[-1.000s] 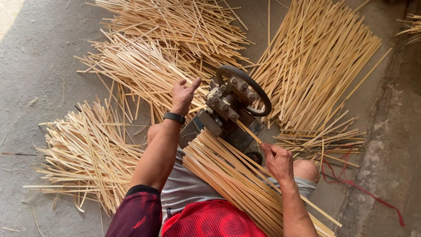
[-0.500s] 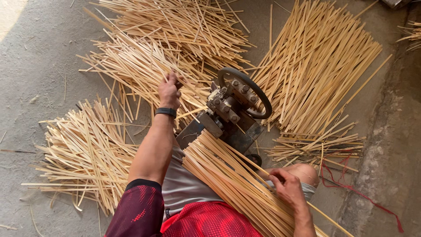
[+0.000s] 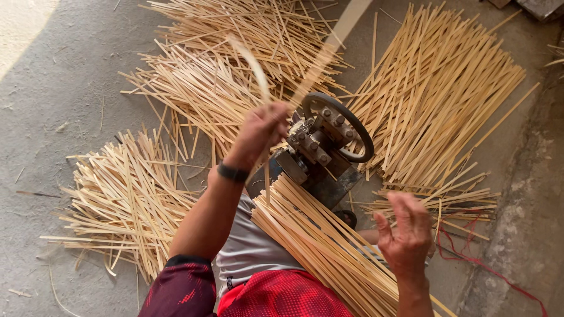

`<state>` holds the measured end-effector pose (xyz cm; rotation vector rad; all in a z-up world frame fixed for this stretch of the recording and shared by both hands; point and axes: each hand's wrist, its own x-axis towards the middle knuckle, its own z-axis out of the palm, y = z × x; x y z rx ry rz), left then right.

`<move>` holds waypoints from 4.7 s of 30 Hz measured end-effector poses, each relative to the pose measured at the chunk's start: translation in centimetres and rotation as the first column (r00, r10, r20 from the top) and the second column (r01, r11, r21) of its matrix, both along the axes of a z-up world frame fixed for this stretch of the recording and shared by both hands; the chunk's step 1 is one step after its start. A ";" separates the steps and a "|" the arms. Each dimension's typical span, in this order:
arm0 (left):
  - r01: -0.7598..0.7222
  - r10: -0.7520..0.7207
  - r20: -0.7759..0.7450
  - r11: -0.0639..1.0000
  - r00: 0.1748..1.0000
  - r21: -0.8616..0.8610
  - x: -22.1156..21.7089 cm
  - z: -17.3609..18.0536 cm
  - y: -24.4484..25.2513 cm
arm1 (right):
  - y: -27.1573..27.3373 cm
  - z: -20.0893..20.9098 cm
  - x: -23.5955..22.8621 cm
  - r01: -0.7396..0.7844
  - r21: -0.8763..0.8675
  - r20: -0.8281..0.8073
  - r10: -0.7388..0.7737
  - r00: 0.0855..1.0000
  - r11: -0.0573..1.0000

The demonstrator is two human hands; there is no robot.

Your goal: The person sits on the floor and uses a manual splitting machine to process long bamboo strips. They feed the strips into the machine's blade mechanism and pull them through to create thinner slivers, which are then placed into a pile on the floor.

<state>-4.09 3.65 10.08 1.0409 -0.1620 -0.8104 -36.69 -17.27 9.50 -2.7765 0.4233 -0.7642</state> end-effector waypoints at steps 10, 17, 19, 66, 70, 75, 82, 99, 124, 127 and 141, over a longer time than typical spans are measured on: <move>0.543 -0.658 0.373 0.752 0.654 0.374 -7.9 4.9 -3.2 | -1.7 3.4 1.0 -0.176 0.331 0.081 0.158 0.984 0.927; -0.142 0.090 0.373 0.983 0.924 0.116 1.3 5.7 3.9 | -4.8 -6.8 -5.9 0.346 0.366 -0.392 -0.194 0.899 0.864; -0.210 0.185 0.257 0.975 0.949 0.073 2.2 4.4 4.3 | -4.3 -8.2 -4.8 0.390 0.111 -0.616 -0.245 0.749 0.914; -0.604 0.616 -0.003 0.773 0.787 0.194 4.8 -6.5 7.6 | -4.0 -7.6 -6.2 0.364 0.446 -0.571 -0.053 0.819 0.817; -0.480 0.523 -0.097 0.829 0.847 0.287 4.0 -7.2 7.7 | -3.4 -7.2 -4.3 0.290 0.332 -0.521 -0.082 0.850 0.898; -0.337 0.337 0.058 0.881 0.940 0.334 2.4 -10.4 4.0 | -1.9 -8.0 -0.4 0.258 0.385 -0.456 -0.060 0.888 0.886; -0.249 0.211 0.139 0.888 0.968 0.386 2.3 -11.4 -2.0 | -1.7 -7.4 0.5 0.354 0.432 -0.558 -0.063 0.828 0.829; -0.554 0.501 0.624 0.823 0.600 -0.128 12.0 5.9 1.6 | 0.2 -0.3 2.0 0.035 0.576 -0.143 0.058 0.988 0.817; -0.528 0.469 0.353 0.845 0.809 0.086 -1.2 0.0 2.4 | -8.6 -5.9 -11.8 0.478 0.645 -0.510 -0.131 0.850 0.596; -0.502 0.455 0.257 0.849 0.853 0.164 1.3 -2.0 3.5 | -8.0 -8.0 -11.9 0.501 0.561 -0.603 -0.090 0.793 0.659; -0.238 0.184 0.176 0.899 0.967 0.367 2.3 -9.6 -2.6 | -3.6 -7.3 -1.9 0.415 0.553 -0.547 -0.060 0.835 0.722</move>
